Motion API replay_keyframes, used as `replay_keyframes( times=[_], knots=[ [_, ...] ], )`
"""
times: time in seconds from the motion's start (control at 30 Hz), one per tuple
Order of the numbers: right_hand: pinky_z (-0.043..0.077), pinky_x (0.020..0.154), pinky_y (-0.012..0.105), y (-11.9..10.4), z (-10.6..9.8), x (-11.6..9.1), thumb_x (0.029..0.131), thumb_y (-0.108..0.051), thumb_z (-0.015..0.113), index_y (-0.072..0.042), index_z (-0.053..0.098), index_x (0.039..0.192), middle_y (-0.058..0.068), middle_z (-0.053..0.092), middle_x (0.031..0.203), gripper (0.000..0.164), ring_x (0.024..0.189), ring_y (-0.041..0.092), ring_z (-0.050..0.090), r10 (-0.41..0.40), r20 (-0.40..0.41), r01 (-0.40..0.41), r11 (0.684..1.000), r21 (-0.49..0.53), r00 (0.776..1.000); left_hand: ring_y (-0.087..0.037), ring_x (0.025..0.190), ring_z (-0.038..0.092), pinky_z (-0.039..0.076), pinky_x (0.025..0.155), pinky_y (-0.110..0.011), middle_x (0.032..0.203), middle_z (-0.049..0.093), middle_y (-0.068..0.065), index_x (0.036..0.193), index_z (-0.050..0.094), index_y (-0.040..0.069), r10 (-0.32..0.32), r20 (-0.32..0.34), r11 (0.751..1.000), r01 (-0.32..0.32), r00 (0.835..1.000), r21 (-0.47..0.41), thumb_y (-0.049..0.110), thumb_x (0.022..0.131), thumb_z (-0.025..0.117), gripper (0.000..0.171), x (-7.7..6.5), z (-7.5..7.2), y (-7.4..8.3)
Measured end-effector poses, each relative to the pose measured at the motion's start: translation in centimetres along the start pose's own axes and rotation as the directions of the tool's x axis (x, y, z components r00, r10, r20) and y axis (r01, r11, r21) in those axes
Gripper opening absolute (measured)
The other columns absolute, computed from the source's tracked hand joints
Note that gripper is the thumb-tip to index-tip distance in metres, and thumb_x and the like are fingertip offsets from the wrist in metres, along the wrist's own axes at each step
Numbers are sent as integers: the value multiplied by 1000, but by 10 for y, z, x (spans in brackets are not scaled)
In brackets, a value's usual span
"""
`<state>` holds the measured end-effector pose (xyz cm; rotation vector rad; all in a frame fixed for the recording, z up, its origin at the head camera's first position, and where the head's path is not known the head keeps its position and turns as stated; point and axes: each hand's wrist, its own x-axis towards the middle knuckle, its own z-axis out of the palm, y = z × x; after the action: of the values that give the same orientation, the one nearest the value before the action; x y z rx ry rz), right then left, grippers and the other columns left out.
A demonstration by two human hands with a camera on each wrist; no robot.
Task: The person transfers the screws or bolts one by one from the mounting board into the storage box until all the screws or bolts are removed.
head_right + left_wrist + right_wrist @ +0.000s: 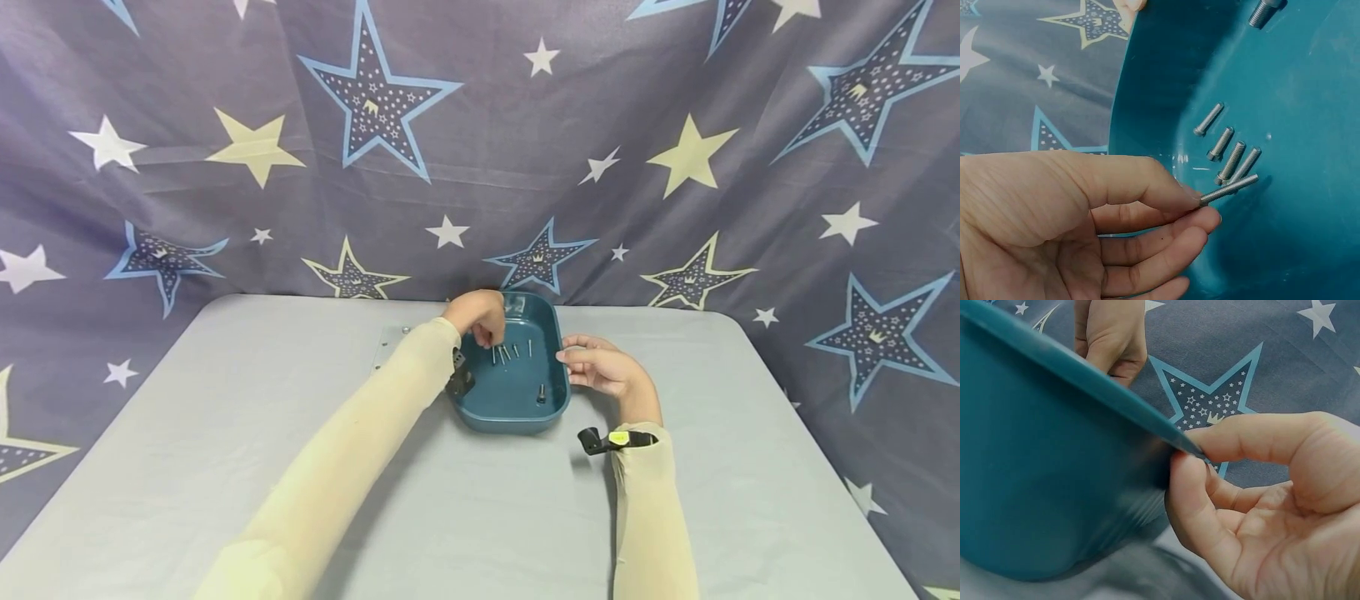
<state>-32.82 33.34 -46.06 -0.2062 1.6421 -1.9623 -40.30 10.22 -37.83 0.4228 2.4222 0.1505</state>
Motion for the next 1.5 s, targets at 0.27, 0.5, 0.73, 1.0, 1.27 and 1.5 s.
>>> replay_keyframes(
  times=[0.27,0.5,0.73,1.0,1.27,1.5],
  knots=[
    [56,67,20,0,2,0,102,7,39,-8,46,111,-4,71,82,19,72,5,67,-7,-4,7,1000,3,1000,-8,59,62,46,52,-19,61,65,0,81,73,6,-50,-4,997,50,999,60,0,86,58,18,7,3,0],
    [57,67,21,0,0,0,102,8,39,-7,47,110,-3,71,82,19,73,6,68,2,2,-2,1000,19,1000,-7,52,60,46,51,-20,58,64,1,73,71,9,-52,-26,995,54,998,79,1,86,60,19,12,7,-1],
    [58,69,21,1,-2,-1,102,7,39,-7,47,111,-3,72,83,19,75,6,69,-3,8,3,1000,13,1000,-6,46,55,42,48,-19,57,62,1,73,70,10,-54,-32,996,56,998,76,-1,86,57,22,11,9,-1],
    [57,69,21,3,-3,0,103,7,38,-7,47,113,-4,71,83,19,74,5,68,-3,5,3,1000,-8,1000,-5,43,51,37,45,-18,52,55,3,65,63,13,-56,-7,992,56,998,117,-2,85,54,27,16,11,-2],
    [57,68,21,1,-1,0,103,7,39,-6,46,113,-3,72,83,18,74,6,69,1,2,-1,1000,4,1000,-4,44,55,41,46,-17,55,61,2,66,67,11,-67,-27,992,69,997,109,-2,84,57,25,17,12,-2],
    [57,68,21,0,1,-1,102,7,39,-5,46,113,-3,71,83,18,73,5,68,0,4,0,1000,8,1000,-5,44,55,41,46,-17,57,61,1,68,67,11,-69,-46,991,74,997,111,-1,84,59,22,18,14,-2]
  ],
)
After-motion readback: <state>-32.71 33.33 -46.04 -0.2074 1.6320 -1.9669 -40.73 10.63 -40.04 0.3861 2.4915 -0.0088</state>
